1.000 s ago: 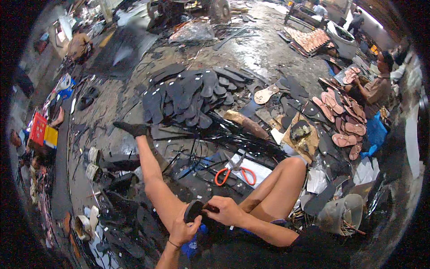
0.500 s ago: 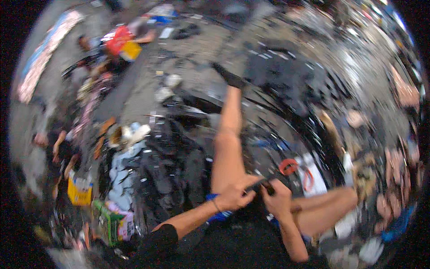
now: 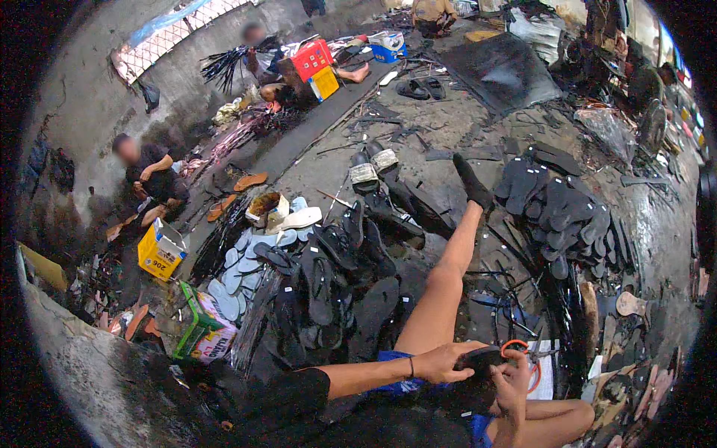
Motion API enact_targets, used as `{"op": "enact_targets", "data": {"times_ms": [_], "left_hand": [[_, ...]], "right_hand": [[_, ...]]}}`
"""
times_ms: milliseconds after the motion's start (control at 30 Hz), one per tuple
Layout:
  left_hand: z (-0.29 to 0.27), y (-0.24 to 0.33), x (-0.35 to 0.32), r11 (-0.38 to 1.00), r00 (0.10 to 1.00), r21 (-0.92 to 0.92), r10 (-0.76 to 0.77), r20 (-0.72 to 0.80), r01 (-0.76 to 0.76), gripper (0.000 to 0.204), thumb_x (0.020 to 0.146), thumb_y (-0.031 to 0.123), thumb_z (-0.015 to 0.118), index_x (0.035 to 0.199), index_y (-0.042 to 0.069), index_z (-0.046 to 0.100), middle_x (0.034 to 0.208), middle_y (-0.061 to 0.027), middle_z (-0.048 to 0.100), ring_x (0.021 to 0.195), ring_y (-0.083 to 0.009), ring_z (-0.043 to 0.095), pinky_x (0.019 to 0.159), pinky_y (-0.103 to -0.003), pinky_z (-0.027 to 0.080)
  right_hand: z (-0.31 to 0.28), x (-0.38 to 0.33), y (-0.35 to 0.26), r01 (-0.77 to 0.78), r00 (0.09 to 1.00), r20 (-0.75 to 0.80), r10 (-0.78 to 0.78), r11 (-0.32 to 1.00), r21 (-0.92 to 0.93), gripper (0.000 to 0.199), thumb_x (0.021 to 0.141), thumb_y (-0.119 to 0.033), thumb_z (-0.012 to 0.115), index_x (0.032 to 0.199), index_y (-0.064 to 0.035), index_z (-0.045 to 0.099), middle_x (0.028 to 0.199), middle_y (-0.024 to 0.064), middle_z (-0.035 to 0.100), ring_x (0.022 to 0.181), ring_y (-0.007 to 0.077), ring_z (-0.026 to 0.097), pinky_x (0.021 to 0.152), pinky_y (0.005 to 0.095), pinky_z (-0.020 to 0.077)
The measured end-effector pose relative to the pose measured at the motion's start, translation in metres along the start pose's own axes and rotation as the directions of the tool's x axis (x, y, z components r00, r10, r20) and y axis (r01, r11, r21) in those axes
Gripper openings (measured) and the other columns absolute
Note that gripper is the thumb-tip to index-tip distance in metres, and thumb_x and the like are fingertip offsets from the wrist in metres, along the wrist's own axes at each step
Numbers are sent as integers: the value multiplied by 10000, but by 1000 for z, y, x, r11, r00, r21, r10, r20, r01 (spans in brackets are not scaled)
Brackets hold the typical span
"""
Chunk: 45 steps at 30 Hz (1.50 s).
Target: The person sits on the floor and repeatedly picks up black sandal soles and straps, then inserts the straps into the soles to assemble sandals. The person handles the components one at a time and places the assembled sandals aside.
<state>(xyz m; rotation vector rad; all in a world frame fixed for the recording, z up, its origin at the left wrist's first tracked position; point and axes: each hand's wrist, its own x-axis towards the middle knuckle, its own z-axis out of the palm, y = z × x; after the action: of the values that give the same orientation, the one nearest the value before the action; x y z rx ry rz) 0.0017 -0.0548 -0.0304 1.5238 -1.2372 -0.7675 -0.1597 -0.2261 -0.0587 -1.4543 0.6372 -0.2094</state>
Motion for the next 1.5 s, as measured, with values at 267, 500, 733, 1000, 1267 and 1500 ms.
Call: {"op": "enact_targets", "data": {"times_ms": [267, 500, 733, 1000, 1267, 1500], "left_hand": [[-11, 50, 8, 884, 770, -354, -448, -454, 305, 698, 926, 304, 685, 1471, -29, 403, 1319, -171, 614, 1201, -257, 599, 1031, -358, 467], [27, 2, -21, 123, 885, -915, -333, 326, 384, 367, 1039, 187, 546, 1358, 6, 541, 1278, -74, 636, 1149, -142, 601, 1023, -323, 453], [31, -25, -28, 463, 782, -635, -448, 434, 618, 380, 1023, 211, 545, 1348, 16, 554, 1199, -20, 634, 1118, -112, 561, 1009, -300, 430], [22, -16, 5, 808, 851, -485, -480, -212, 335, 613, 918, 261, 712, 1389, -47, 468, 1216, -130, 631, 1120, -188, 585, 985, -339, 471], [-6, 21, 9, 585, 800, -778, -568, -193, 228, 452, 961, 109, 631, 1353, -52, 475, 1176, -97, 652, 1013, -136, 638, 874, -263, 527], [-5, 52, 22, 613, 833, -773, -505, -225, 163, 421, 951, 56, 611, 1334, -37, 465, 1156, -101, 638, 1011, -167, 648, 868, -300, 550]], "right_hand": [[-10, -7, -75, 116, 971, -127, -205, 858, -500, 487, 841, -20, 734, 1260, -11, 485, 1274, 194, 563, 1227, 323, 526, 1037, 432, 436], [-73, 22, -55, 143, 928, -231, -293, 851, -505, 267, 691, 120, 669, 894, -53, 684, 1464, 210, 501, 1340, 356, 501, 1074, 427, 423], [-64, 39, -66, 244, 955, -10, -297, 803, -544, 253, 718, 136, 671, 871, -62, 709, 1378, 170, 571, 1250, 309, 572, 997, 392, 484], [-13, 53, -13, -123, 986, -53, 156, 912, 391, 616, 883, -13, 642, 1437, -138, 402, 1311, 145, 564, 1091, 238, 626, 822, 373, 577], [35, 22, -3, -346, 913, 354, 201, 842, 414, 217, 939, -247, 688, 1036, -63, 623, 812, -59, 553, 709, 56, 484, 620, 208, 383], [30, 27, 0, -315, 890, 454, 48, 784, 534, 155, 935, -178, 647, 1023, -52, 626, 836, -55, 552, 714, 47, 474, 634, 216, 386]]}}
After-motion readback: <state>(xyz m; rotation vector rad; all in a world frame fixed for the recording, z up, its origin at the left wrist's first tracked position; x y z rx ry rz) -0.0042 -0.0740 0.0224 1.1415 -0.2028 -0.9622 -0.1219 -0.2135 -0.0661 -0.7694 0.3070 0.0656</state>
